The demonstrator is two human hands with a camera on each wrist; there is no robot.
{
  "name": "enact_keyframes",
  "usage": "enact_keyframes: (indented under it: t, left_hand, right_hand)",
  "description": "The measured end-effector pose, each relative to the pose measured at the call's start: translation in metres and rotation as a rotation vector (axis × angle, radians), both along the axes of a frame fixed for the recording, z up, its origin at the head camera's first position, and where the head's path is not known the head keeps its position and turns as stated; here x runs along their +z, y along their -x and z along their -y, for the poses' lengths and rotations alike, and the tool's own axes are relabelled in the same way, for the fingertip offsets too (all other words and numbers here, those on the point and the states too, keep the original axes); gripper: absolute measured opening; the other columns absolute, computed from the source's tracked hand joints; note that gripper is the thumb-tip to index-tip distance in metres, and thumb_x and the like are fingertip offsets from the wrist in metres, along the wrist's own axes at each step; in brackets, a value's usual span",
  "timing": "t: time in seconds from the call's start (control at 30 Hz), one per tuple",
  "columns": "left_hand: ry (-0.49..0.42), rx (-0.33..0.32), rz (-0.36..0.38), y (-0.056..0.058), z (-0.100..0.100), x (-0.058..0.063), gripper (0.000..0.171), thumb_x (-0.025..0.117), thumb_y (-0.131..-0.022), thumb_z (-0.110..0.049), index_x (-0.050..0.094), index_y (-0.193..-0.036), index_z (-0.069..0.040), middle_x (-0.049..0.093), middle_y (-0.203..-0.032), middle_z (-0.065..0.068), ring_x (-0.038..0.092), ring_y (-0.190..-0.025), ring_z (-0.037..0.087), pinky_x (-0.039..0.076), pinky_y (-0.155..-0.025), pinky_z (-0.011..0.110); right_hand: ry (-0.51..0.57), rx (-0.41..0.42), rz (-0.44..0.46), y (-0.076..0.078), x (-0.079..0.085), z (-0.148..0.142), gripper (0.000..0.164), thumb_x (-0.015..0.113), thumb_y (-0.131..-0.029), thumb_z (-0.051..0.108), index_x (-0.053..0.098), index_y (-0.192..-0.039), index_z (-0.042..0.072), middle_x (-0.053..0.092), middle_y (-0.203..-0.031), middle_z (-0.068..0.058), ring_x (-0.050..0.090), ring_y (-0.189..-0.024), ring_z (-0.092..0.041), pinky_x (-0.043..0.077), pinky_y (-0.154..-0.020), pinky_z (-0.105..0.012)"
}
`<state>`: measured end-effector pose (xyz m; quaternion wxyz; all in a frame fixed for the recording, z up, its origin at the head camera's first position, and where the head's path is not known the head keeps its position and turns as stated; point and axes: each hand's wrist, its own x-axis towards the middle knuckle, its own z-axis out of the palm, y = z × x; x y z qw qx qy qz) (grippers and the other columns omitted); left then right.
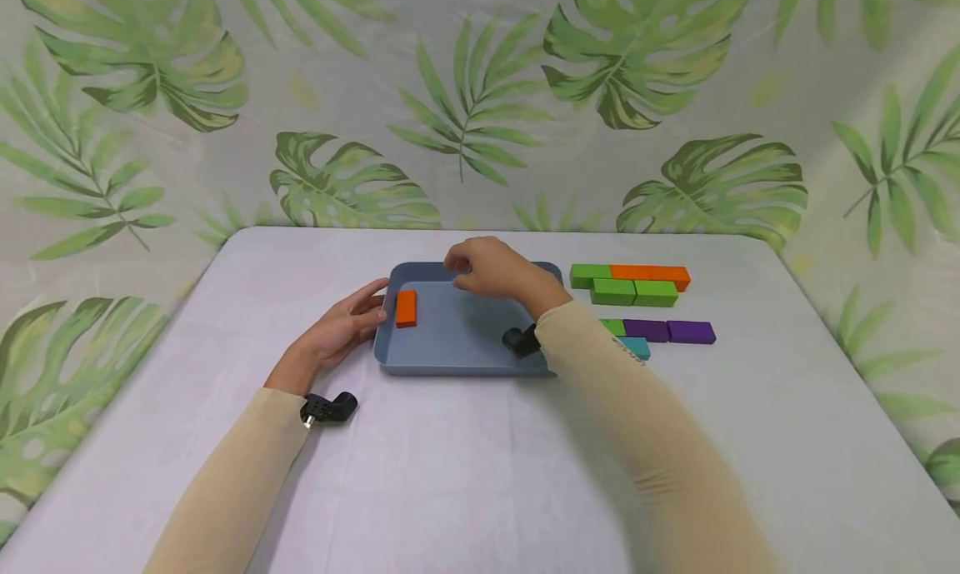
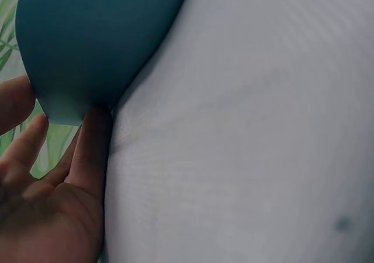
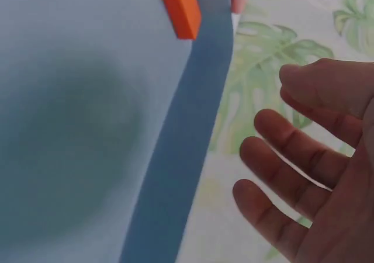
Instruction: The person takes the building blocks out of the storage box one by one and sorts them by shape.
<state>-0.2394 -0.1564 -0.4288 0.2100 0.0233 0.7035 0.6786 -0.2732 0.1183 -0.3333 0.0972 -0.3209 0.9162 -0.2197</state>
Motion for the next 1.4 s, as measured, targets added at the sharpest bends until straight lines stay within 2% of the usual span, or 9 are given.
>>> enact_keyframes:
  t: [0.3,0.63,0.77,0.87,1.2,1.4]
  left_hand:
    - [-0.009,-0.011,0.002,0.002,0.002,0.0,0.067,0.053,-0.101,-0.008,0.025,-0.159,-0.028,0.024,-0.164,0.014,0.032,-0.149,0.03,0.026,-0.124,0.047]
    - [-0.038,-0.019,-0.001,0.0,0.003,-0.003,0.067,0.051,-0.101,-0.006,0.024,-0.159,-0.025,0.023,-0.164,0.015,0.031,-0.15,0.031,0.026,-0.124,0.048]
    - [-0.047,-0.018,-0.004,0.0,0.003,-0.003,0.066,0.051,-0.101,-0.006,0.024,-0.159,-0.025,0.024,-0.164,0.016,0.032,-0.149,0.031,0.026,-0.124,0.048]
    - [-0.05,-0.019,-0.009,0.0,0.003,-0.002,0.066,0.05,-0.101,-0.005,0.024,-0.159,-0.024,0.025,-0.163,0.016,0.033,-0.148,0.032,0.026,-0.124,0.049]
    - [-0.037,-0.028,-0.023,0.001,-0.002,-0.002,0.065,0.051,-0.102,-0.008,0.024,-0.159,-0.025,0.027,-0.162,0.016,0.036,-0.147,0.032,0.028,-0.123,0.048]
    - [-0.039,-0.014,-0.02,0.0,0.001,-0.001,0.066,0.05,-0.102,-0.006,0.023,-0.159,-0.024,0.025,-0.163,0.016,0.033,-0.149,0.032,0.027,-0.123,0.049]
  right_hand:
    - [-0.05,-0.085,0.083,0.016,-0.022,0.046,0.033,0.064,-0.095,0.016,0.066,-0.125,0.005,0.069,-0.12,-0.014,0.063,-0.111,-0.028,0.052,-0.099,-0.042]
    - [-0.101,-0.16,0.174,0.011,-0.043,0.082,0.046,0.066,-0.094,0.022,0.057,-0.136,0.008,0.066,-0.125,-0.011,0.062,-0.109,-0.025,0.052,-0.099,-0.038]
    - [-0.156,-0.157,0.21,0.01,-0.046,0.088,0.057,0.065,-0.094,0.031,0.049,-0.144,0.01,0.06,-0.137,-0.01,0.057,-0.116,-0.025,0.047,-0.108,-0.04]
    - [-0.188,-0.162,0.214,0.009,-0.045,0.089,0.061,0.065,-0.094,0.036,0.046,-0.146,0.01,0.057,-0.14,-0.01,0.055,-0.116,-0.026,0.045,-0.109,-0.041]
    - [-0.234,-0.197,0.219,0.011,-0.046,0.094,0.051,0.068,-0.091,0.037,0.06,-0.131,0.006,0.065,-0.118,-0.008,0.056,-0.097,-0.022,0.048,-0.086,-0.033]
    - [-0.207,-0.198,0.232,0.011,-0.045,0.098,0.058,0.067,-0.091,0.03,0.051,-0.142,0.007,0.06,-0.133,-0.011,0.056,-0.107,-0.024,0.049,-0.098,-0.037]
